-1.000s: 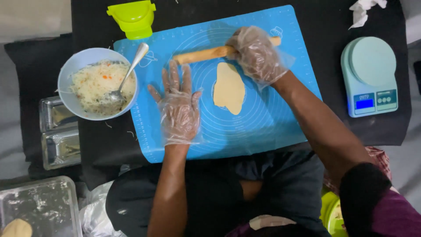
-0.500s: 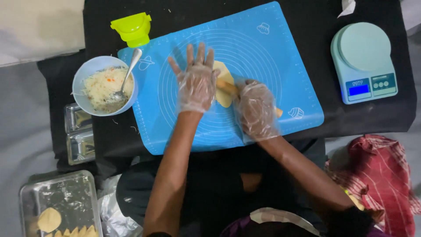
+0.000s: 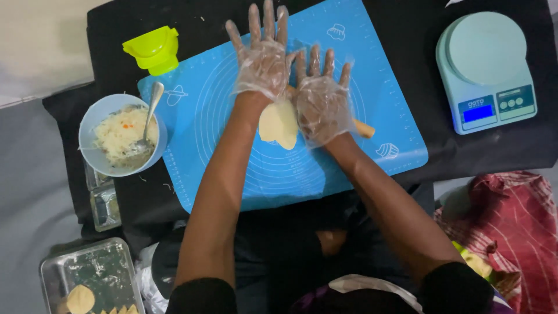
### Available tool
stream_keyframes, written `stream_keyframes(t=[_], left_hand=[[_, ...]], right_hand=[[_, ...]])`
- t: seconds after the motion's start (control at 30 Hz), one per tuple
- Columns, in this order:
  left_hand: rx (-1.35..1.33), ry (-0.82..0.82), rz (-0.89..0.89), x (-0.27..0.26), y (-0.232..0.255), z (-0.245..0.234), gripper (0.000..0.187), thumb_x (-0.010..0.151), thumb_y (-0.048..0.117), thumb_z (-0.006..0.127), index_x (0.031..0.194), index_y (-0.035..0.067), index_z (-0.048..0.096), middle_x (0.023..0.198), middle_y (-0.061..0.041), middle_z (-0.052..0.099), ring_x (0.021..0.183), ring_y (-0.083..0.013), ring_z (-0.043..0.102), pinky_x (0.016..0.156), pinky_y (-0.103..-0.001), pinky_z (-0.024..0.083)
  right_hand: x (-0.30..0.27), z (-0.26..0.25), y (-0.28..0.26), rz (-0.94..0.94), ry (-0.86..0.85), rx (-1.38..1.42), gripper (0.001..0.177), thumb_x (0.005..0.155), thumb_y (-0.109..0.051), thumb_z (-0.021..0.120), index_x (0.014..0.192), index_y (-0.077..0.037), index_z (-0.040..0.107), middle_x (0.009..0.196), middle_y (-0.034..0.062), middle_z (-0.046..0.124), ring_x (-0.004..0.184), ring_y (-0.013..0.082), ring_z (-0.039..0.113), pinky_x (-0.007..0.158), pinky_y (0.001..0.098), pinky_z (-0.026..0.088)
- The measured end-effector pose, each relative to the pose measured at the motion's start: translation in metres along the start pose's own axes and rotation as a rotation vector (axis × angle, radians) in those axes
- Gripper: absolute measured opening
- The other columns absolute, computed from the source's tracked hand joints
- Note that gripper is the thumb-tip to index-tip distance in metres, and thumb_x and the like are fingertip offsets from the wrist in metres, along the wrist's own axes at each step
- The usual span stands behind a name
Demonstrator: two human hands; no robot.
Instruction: Rolling out small portions of dough with a rolling pin and adding filling to make pastries.
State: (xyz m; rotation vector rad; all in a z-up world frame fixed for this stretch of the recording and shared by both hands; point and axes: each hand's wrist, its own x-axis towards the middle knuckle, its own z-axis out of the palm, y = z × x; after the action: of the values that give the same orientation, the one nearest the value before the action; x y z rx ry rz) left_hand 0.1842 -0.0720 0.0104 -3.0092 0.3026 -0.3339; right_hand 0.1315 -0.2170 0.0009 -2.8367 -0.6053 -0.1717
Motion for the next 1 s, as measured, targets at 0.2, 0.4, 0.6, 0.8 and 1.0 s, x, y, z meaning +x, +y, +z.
stream_keyframes(t=[0.2, 0.4, 0.6, 0.8, 1.0], left_hand=[[-0.015, 0.083, -0.050, 0.038, 0.003, 0.024, 0.069, 0.115, 0.047, 0.053, 0.162, 0.002, 0.030, 0.165, -0.027, 0.027, 0.149, -0.0485, 0.016, 0.108, -0.084, 0.009], [-0.025, 0.103, -0.069, 0.048, -0.003, 0.014, 0.067, 0.114, 0.050, 0.044, 0.163, 0.006, 0.033, 0.166, -0.022, 0.026, 0.150, -0.0443, 0.011, 0.111, -0.081, 0.003], [0.095, 0.058, -0.230, 0.002, -0.007, -0.044, 0.064, 0.123, 0.053, 0.051, 0.166, 0.012, 0.026, 0.165, -0.019, 0.015, 0.150, -0.0447, 0.014, 0.112, -0.081, 0.028], [0.040, 0.031, -0.132, -0.055, 0.008, -0.036, 0.063, 0.116, 0.051, 0.029, 0.167, 0.014, 0.030, 0.168, -0.018, 0.010, 0.149, -0.0447, 0.000, 0.110, -0.087, 0.011], [-0.062, -0.155, -0.082, -0.050, 0.015, 0.001, 0.067, 0.108, 0.054, 0.026, 0.164, 0.017, 0.025, 0.170, -0.011, 0.015, 0.153, -0.0401, 0.001, 0.111, -0.081, -0.004]], right_hand=[[0.016, -0.002, 0.012, 0.060, 0.029, 0.063, 0.078, 0.107, -0.057, 0.039, 0.163, -0.006, 0.019, 0.168, 0.0241, 0.018, 0.153, 0.0480, 0.007, 0.118, 0.0685, -0.002], [-0.008, -0.020, 0.026, -0.159, 0.521, 0.085, 0.071, 0.106, -0.040, 0.072, 0.151, 0.003, 0.038, 0.130, 0.0274, 0.068, 0.113, 0.0386, 0.070, 0.107, 0.0490, 0.050], [-0.038, -0.049, 0.029, -0.209, 0.240, 0.181, 0.059, 0.098, -0.019, 0.070, 0.149, 0.002, 0.049, 0.112, 0.0192, 0.064, 0.092, 0.0304, 0.060, 0.087, 0.0436, 0.048], [-0.076, -0.056, 0.027, -0.164, 0.188, 0.099, 0.060, 0.100, -0.022, 0.062, 0.152, 0.002, 0.044, 0.130, 0.0226, 0.050, 0.112, 0.0373, 0.045, 0.098, 0.0520, 0.035], [-0.092, -0.045, -0.012, -0.084, 0.118, 0.012, 0.063, 0.102, -0.026, 0.055, 0.156, 0.002, 0.040, 0.148, 0.0262, 0.037, 0.132, 0.0443, 0.030, 0.108, 0.0604, 0.021]])
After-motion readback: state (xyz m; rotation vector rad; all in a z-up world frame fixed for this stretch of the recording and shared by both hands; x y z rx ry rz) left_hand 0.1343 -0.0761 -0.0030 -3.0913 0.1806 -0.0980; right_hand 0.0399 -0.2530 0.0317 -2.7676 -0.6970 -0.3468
